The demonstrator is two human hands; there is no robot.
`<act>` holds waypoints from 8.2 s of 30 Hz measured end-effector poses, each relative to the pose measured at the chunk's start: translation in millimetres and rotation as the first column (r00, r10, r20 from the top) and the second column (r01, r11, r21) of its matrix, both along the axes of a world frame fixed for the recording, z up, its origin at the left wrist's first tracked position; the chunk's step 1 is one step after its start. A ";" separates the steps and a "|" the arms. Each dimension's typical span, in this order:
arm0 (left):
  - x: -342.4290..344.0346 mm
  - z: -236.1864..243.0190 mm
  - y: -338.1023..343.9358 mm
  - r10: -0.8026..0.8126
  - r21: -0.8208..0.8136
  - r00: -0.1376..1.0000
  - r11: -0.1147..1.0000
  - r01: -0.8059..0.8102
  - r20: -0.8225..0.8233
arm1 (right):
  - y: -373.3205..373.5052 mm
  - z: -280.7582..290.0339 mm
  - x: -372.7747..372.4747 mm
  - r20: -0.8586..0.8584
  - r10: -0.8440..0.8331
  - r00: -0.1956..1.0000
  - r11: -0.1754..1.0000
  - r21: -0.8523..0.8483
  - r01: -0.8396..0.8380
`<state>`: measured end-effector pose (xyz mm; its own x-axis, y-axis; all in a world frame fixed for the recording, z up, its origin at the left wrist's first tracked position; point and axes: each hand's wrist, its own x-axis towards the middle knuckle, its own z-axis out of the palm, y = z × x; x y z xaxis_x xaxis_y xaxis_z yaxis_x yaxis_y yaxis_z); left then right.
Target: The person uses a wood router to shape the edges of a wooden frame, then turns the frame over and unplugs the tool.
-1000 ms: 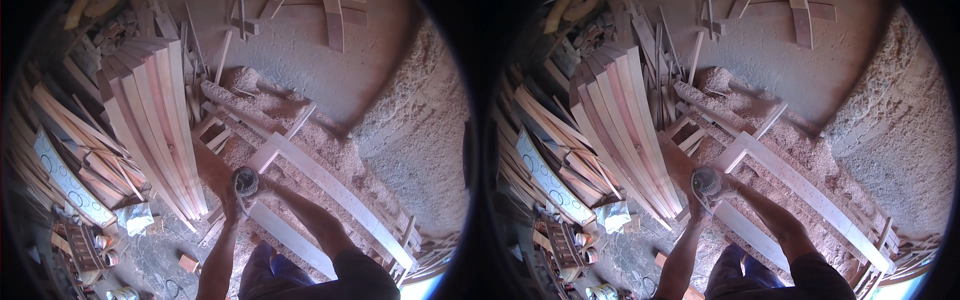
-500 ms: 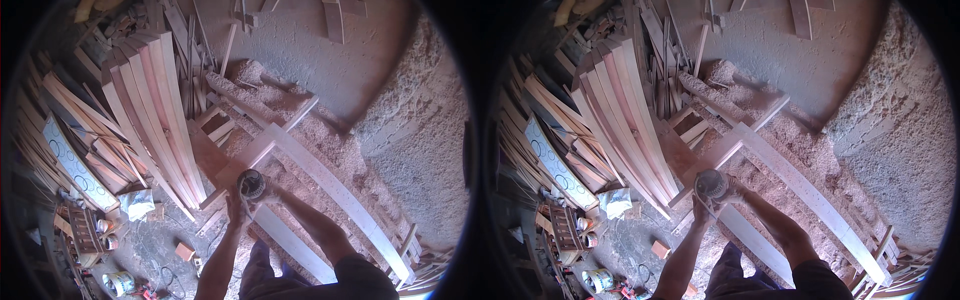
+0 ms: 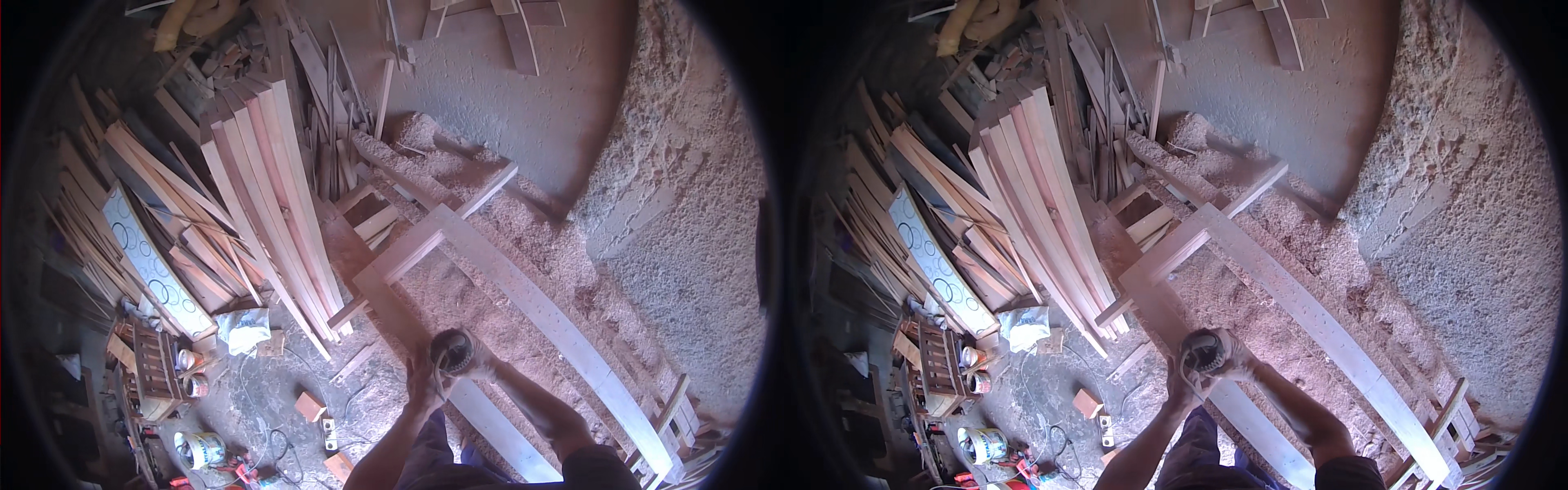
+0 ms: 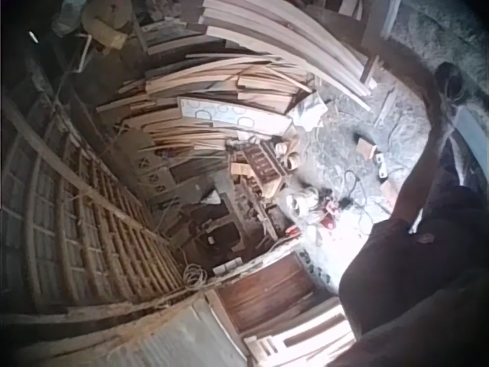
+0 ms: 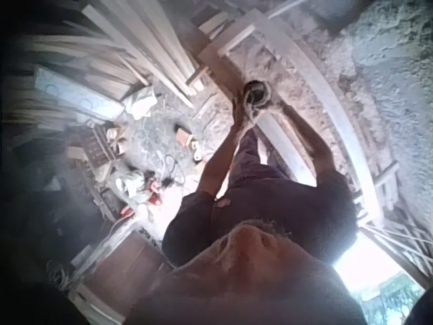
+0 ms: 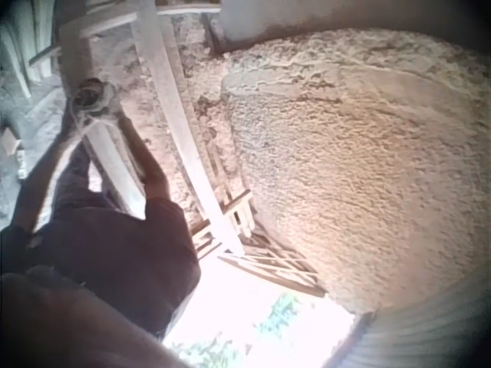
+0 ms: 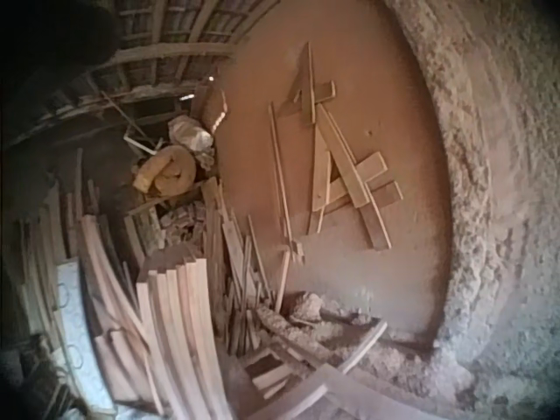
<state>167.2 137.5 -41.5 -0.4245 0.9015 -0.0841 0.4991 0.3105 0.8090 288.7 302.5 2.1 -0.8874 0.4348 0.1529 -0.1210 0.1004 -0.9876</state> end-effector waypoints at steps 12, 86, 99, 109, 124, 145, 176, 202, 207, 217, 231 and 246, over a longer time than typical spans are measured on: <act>60.4 14.9 -31.1 -0.069 0.130 0.995 0.988 0.077 -0.070 | -31.4 -50.0 80.3 0.049 -0.135 0.990 0.967 0.224 0.120; -13.3 -97.6 8.2 0.538 0.122 0.843 0.837 -0.534 -0.006 | 52.6 -39.8 -268.6 0.024 -0.384 0.923 0.904 0.214 0.370; -256.2 56.0 101.4 -0.019 0.023 0.897 0.999 0.033 -0.442 | 37.1 19.8 -259.0 0.009 -0.589 0.808 0.772 0.301 0.560; -317.0 11.5 146.2 -0.247 -0.172 0.946 0.962 0.213 -0.210 | 67.3 -7.2 -250.4 -0.027 -0.193 0.981 0.980 -0.051 0.192; -203.7 25.4 97.1 0.015 0.210 0.889 0.970 -0.124 0.457 | 82.1 -2.6 -206.8 0.017 0.203 0.979 0.796 -0.586 -0.154; 27.3 36.1 -3.0 -0.123 0.146 0.965 0.976 0.160 -0.232 | -5.8 36.1 34.9 0.095 0.132 0.987 0.991 -0.045 -0.128; 280.2 -15.5 -111.9 -0.106 0.208 0.985 0.969 0.134 -0.138 | -112.4 5.2 303.0 0.147 -0.086 0.985 0.981 0.184 0.058; 275.3 -38.1 -92.9 0.293 0.324 0.836 0.822 -0.468 0.464 | -150.3 -44.2 362.0 -0.121 -0.245 0.962 0.906 0.324 0.272; 274.7 -60.5 -98.2 0.288 0.324 0.878 0.848 -0.419 0.383 | -143.4 -28.7 333.9 -0.149 -0.279 0.949 0.891 0.329 0.313; 268.0 -105.9 -113.3 0.191 0.354 0.974 0.909 -0.221 0.119 | -118.2 -15.8 279.2 -0.126 -0.251 0.960 0.881 0.381 0.280; 283.6 -37.0 -88.0 0.350 0.288 0.847 0.830 -0.479 0.400 | -84.5 -24.8 180.1 0.014 -0.243 0.970 0.873 0.439 0.213; 286.0 -66.1 -95.0 0.400 0.325 0.831 0.784 -0.528 0.387 | -51.0 -21.5 82.0 -0.027 -0.271 0.962 0.890 0.374 0.261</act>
